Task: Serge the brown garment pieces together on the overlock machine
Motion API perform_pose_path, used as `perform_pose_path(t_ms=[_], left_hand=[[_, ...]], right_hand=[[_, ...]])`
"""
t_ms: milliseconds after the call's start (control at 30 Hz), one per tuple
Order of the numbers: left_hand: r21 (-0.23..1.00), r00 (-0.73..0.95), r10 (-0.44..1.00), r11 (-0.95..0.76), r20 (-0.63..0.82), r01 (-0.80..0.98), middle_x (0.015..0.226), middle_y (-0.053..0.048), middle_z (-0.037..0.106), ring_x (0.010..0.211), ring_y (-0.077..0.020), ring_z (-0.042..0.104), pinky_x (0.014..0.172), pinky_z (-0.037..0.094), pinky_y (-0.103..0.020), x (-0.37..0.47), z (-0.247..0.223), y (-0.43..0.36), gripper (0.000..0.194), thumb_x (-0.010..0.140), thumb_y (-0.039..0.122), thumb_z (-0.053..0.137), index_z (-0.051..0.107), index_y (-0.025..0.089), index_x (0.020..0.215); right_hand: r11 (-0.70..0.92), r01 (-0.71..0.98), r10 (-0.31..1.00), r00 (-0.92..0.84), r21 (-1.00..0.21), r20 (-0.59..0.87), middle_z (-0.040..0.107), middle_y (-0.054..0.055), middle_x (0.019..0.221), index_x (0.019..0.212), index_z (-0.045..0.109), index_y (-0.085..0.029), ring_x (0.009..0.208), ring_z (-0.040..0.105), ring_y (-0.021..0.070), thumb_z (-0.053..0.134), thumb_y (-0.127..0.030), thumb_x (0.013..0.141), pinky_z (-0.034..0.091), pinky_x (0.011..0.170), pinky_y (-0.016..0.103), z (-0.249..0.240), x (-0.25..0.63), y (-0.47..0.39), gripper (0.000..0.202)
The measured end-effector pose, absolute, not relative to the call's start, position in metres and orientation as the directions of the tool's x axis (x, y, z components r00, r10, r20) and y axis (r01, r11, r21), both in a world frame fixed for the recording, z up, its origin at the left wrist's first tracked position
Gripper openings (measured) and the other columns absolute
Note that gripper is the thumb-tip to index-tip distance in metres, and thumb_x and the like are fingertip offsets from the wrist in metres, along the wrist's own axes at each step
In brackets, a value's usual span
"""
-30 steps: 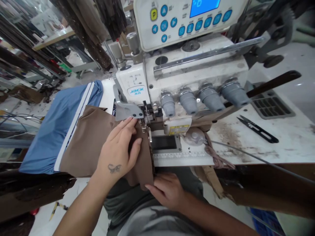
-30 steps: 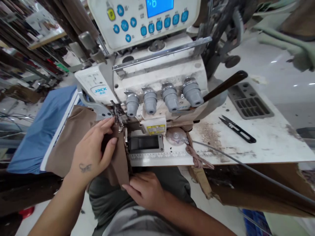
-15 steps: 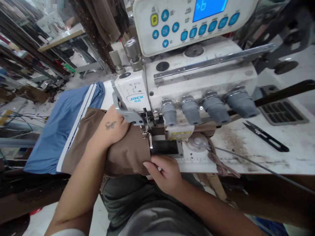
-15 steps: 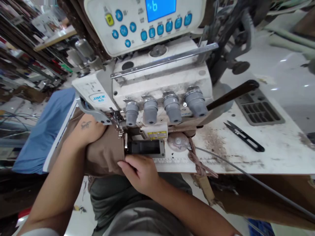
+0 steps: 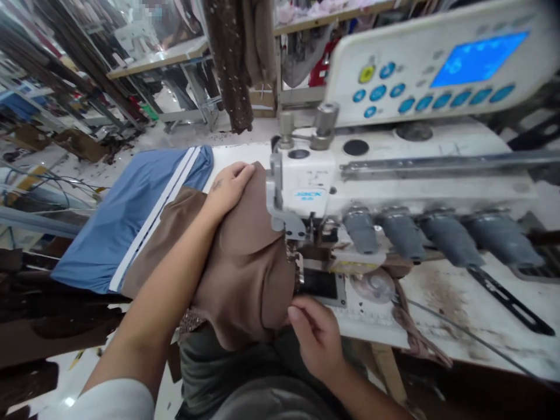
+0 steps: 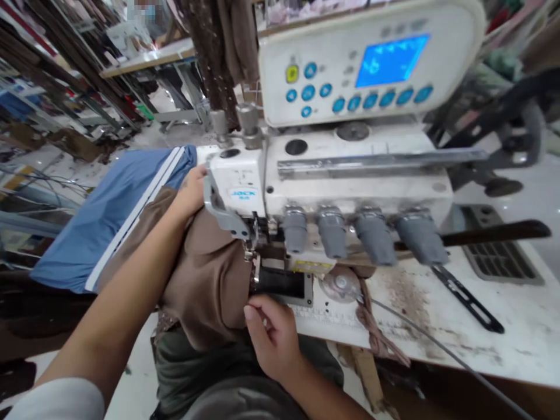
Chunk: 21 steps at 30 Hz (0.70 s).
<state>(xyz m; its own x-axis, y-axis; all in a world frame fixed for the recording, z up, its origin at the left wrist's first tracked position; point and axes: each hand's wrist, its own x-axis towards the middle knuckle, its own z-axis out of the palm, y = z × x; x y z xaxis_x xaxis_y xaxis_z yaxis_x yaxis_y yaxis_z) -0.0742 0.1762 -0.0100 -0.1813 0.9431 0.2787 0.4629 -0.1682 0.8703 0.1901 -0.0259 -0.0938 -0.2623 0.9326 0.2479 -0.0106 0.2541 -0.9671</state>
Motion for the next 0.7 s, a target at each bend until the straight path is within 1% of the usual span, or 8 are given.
perform_pose_path(t_ms=[100, 133, 233, 300, 400, 467, 600, 700], left_hand=[[0.946, -0.350, 0.896, -0.184, 0.273, 0.267, 0.078, 0.001, 0.061, 0.074, -0.0154, 0.056, 0.076, 0.048, -0.026, -0.087, -0.022, 0.154, 0.025, 0.087, 0.044, 0.076, 0.068, 0.020, 0.087], [0.958, -0.389, 0.881, -0.209, 0.271, 0.194, 0.082, 0.002, 0.062, 0.075, -0.0147, 0.056, 0.074, 0.048, -0.025, -0.091, -0.025, 0.146, 0.027, 0.088, 0.047, 0.076, 0.068, 0.022, 0.092], [0.977, -0.379, 0.905, -0.214, 0.192, -0.015, 0.094, 0.000, 0.066, 0.080, -0.0149, 0.061, 0.076, 0.049, -0.024, -0.097, -0.030, 0.131, 0.035, 0.086, 0.049, 0.079, 0.069, 0.025, 0.109], [0.978, -0.333, 0.934, -0.174, 0.127, -0.116, 0.095, -0.001, 0.068, 0.082, -0.0152, 0.061, 0.076, 0.049, -0.024, -0.099, -0.028, 0.127, 0.035, 0.083, 0.046, 0.084, 0.073, 0.024, 0.108], [0.979, -0.332, 0.940, -0.139, 0.082, -0.151, 0.086, 0.000, 0.064, 0.077, -0.0144, 0.058, 0.070, 0.046, -0.023, -0.099, -0.024, 0.125, 0.027, 0.084, 0.043, 0.086, 0.073, 0.022, 0.095], [0.978, -0.336, 0.941, -0.111, 0.045, -0.178, 0.082, 0.001, 0.061, 0.074, -0.0138, 0.055, 0.067, 0.043, -0.023, -0.099, -0.023, 0.125, 0.026, 0.086, 0.043, 0.085, 0.072, 0.021, 0.092], [0.977, -0.315, 0.949, -0.072, 0.005, -0.203, 0.082, 0.001, 0.058, 0.074, -0.0134, 0.053, 0.067, 0.041, -0.023, -0.098, -0.022, 0.124, 0.025, 0.088, 0.041, 0.083, 0.069, 0.021, 0.089], [0.977, -0.304, 0.953, -0.076, 0.011, -0.202, 0.081, 0.002, 0.056, 0.074, -0.0132, 0.051, 0.066, 0.040, -0.023, -0.098, -0.021, 0.123, 0.025, 0.088, 0.040, 0.082, 0.067, 0.020, 0.086]], right_hand=[[0.301, 0.016, 0.939, -0.181, -0.953, 0.294, 0.065, -0.005, 0.064, 0.096, 0.068, -0.023, 0.050, 0.060, 0.0112, 0.060, -0.033, 0.106, 0.045, 0.047, 0.018, -0.096, 0.189, -0.024, 0.016], [0.342, 0.049, 0.928, -0.173, -0.938, 0.330, 0.064, -0.005, 0.063, 0.094, 0.068, -0.024, 0.048, 0.059, 0.0112, 0.062, -0.036, 0.105, 0.045, 0.046, 0.018, -0.095, 0.189, -0.022, 0.017], [0.465, 0.186, 0.876, -0.235, -0.865, 0.420, 0.056, -0.006, 0.053, 0.071, 0.061, -0.022, 0.044, 0.053, 0.0103, 0.065, -0.039, 0.103, 0.040, 0.044, 0.019, -0.090, 0.187, -0.015, 0.036], [0.496, 0.255, 0.862, -0.261, -0.830, 0.435, 0.050, -0.006, 0.048, 0.061, 0.053, -0.021, 0.042, 0.048, 0.0097, 0.062, -0.038, 0.104, 0.036, 0.042, 0.020, -0.087, 0.185, -0.012, 0.047], [0.472, 0.341, 0.881, -0.209, -0.813, 0.424, 0.047, -0.005, 0.046, 0.057, 0.051, -0.021, 0.040, 0.044, 0.0100, 0.061, -0.044, 0.104, 0.033, 0.040, 0.021, -0.087, 0.184, -0.013, 0.053], [0.413, 0.391, 0.911, -0.168, -0.823, 0.377, 0.049, -0.004, 0.047, 0.056, 0.053, -0.021, 0.042, 0.044, 0.0114, 0.062, -0.050, 0.103, 0.036, 0.041, 0.021, -0.090, 0.185, -0.017, 0.056], [0.292, 0.413, 0.956, -0.131, -0.863, 0.261, 0.060, 0.002, 0.054, 0.065, 0.069, -0.020, 0.048, 0.054, 0.0158, 0.062, -0.062, 0.099, 0.045, 0.046, 0.024, -0.102, 0.189, -0.026, 0.054], [0.291, 0.386, 0.957, -0.106, -0.875, 0.271, 0.068, 0.003, 0.060, 0.077, 0.078, -0.021, 0.051, 0.061, 0.0165, 0.065, -0.060, 0.099, 0.050, 0.050, 0.024, -0.110, 0.192, -0.030, 0.047]])
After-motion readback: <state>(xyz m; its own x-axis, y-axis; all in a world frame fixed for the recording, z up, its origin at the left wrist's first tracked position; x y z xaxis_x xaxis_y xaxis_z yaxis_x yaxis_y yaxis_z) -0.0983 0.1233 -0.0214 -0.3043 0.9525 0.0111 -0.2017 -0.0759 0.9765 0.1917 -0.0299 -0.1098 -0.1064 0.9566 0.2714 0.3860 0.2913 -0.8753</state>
